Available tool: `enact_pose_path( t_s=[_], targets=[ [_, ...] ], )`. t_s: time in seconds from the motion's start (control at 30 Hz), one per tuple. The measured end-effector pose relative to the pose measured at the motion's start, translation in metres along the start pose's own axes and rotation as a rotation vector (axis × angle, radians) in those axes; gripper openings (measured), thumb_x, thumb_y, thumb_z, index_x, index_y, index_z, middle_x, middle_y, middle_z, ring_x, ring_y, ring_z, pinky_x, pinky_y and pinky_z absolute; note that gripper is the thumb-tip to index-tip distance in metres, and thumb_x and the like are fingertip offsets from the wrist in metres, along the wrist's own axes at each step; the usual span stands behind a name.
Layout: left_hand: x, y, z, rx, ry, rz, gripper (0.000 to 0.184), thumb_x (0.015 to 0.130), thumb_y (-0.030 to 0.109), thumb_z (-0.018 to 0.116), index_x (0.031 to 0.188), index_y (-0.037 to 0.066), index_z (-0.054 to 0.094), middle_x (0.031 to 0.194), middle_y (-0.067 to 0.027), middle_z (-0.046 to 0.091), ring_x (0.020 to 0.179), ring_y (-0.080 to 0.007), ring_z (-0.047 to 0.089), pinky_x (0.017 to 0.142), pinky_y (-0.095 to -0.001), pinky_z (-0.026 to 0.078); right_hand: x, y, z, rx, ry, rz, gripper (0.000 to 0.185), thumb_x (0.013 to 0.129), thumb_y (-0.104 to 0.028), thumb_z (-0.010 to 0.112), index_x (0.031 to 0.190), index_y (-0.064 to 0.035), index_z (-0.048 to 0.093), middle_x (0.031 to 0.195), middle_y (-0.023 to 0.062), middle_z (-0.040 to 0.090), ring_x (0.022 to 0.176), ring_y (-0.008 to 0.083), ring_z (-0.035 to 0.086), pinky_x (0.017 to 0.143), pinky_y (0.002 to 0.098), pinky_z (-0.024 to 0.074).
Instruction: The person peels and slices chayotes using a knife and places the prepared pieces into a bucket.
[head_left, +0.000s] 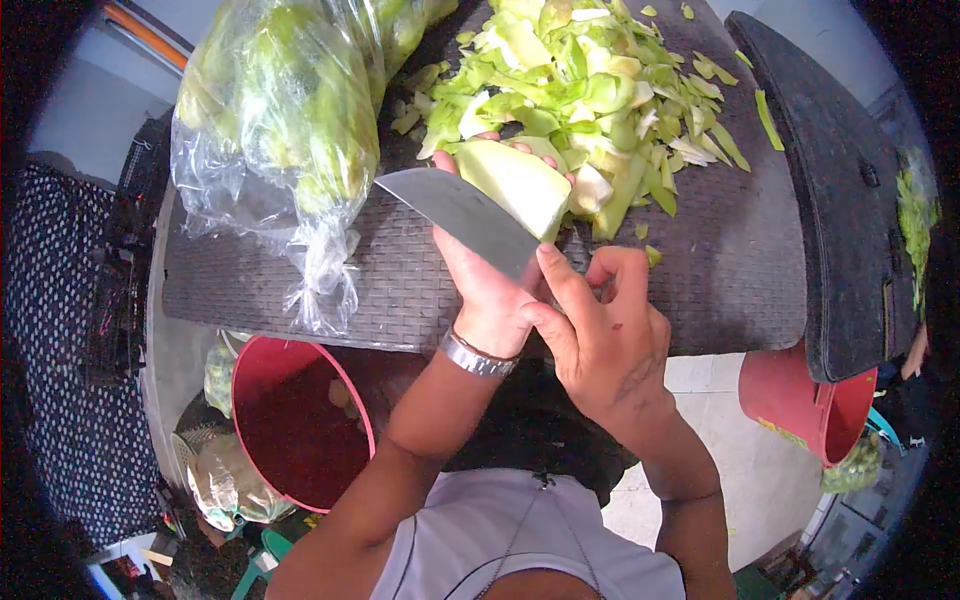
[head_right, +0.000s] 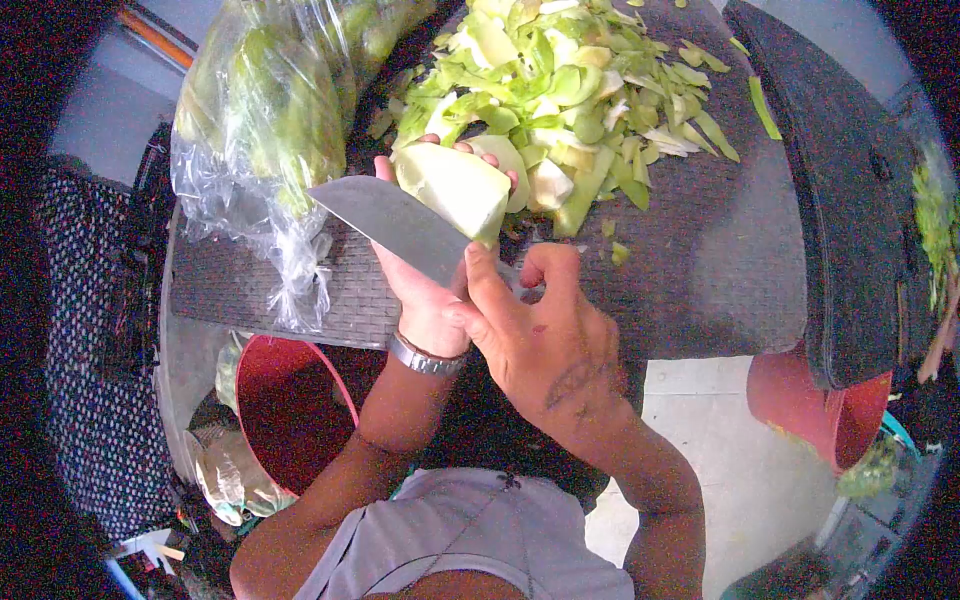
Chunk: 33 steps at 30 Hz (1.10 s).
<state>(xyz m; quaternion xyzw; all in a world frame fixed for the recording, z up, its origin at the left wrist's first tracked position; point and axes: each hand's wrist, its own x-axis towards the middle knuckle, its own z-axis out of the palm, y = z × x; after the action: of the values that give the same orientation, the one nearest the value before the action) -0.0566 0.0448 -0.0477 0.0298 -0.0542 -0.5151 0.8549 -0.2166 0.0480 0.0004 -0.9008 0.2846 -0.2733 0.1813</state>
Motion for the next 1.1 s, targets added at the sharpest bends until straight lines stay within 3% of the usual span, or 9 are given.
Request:
enact_pose_path(
  t_s=[0.23,0.53,0.67,0.87,0.97,1.03,1.1],
  targets=[
    [0.001,-0.007,0.0,0.025,0.009,0.014,0.052,0.104,0.054,0.051,0.129,0.009,0.057,0.121,-0.019,0.065,0.114,-0.0427,0.062,0.109,-0.0606,0.045,0.005,0.001,0.004,0.1,0.074,-0.036,0.036,0.096,-0.026,0.069,0.119,0.0004,0.063,0.102,0.0166,0.051,0.071,0.0282,0.061,0.058,0.0393,0.0536],
    [-0.001,-0.008,0.005,0.137,0.076,0.024,0.051,0.103,0.055,0.053,0.129,0.01,0.058,0.119,-0.017,0.067,0.113,-0.0393,0.063,0.107,-0.0574,0.047,0.01,0.007,0.008,0.154,0.103,-0.132,0.034,0.097,-0.026,0.068,0.112,0.0045,0.061,0.097,0.0179,0.052,0.068,0.0289,0.062,0.054,0.0389,0.0527],
    [-0.002,-0.006,0.003,0.132,0.084,0.023,0.053,0.103,0.056,0.051,0.129,0.011,0.057,0.12,-0.0171,0.066,0.114,-0.0394,0.063,0.107,-0.0561,0.048,0.011,0.01,0.008,0.149,0.083,-0.144,0.035,0.098,-0.027,0.067,0.111,0.0047,0.061,0.096,0.0179,0.052,0.069,0.0293,0.063,0.054,0.0392,0.0529],
    [-0.006,-0.013,0.007,0.415,0.175,0.191,0.055,0.105,0.055,0.045,0.132,0.009,0.055,0.124,-0.0179,0.064,0.115,-0.0404,0.062,0.107,-0.054,0.048,0.014,0.009,0.008,0.149,0.092,-0.133,0.034,0.098,-0.028,0.066,0.108,0.0045,0.063,0.094,0.0174,0.053,0.068,0.0295,0.062,0.054,0.0392,0.0521],
    [-0.009,-0.015,0.005,0.256,0.139,0.188,0.052,0.106,0.052,0.043,0.134,0.009,0.054,0.123,-0.0177,0.064,0.114,-0.0399,0.062,0.106,-0.0531,0.049,0.015,0.008,0.006,0.142,0.101,-0.124,0.033,0.098,-0.028,0.067,0.106,0.004,0.063,0.093,0.0169,0.052,0.067,0.0294,0.061,0.053,0.0394,0.0515],
    [-0.014,-0.018,0.015,0.328,0.181,0.212,0.051,0.106,0.05,0.042,0.134,0.008,0.054,0.123,-0.0172,0.064,0.114,-0.0391,0.063,0.106,-0.052,0.049,0.016,0.01,0.006,0.14,0.109,-0.122,0.033,0.097,-0.028,0.067,0.106,0.0036,0.062,0.093,0.0166,0.052,0.066,0.0291,0.061,0.053,0.0394,0.0512],
    [-0.015,-0.02,0.023,0.346,0.209,0.231,0.05,0.106,0.049,0.041,0.133,0.008,0.053,0.122,-0.0163,0.064,0.113,-0.0379,0.063,0.104,-0.0505,0.05,0.016,0.01,0.008,0.153,0.114,-0.106,0.029,0.097,-0.034,0.066,0.099,-0.0051,0.06,0.092,0.0131,0.049,0.065,0.0297,0.06,0.051,0.0419,0.0512]
  ],
)
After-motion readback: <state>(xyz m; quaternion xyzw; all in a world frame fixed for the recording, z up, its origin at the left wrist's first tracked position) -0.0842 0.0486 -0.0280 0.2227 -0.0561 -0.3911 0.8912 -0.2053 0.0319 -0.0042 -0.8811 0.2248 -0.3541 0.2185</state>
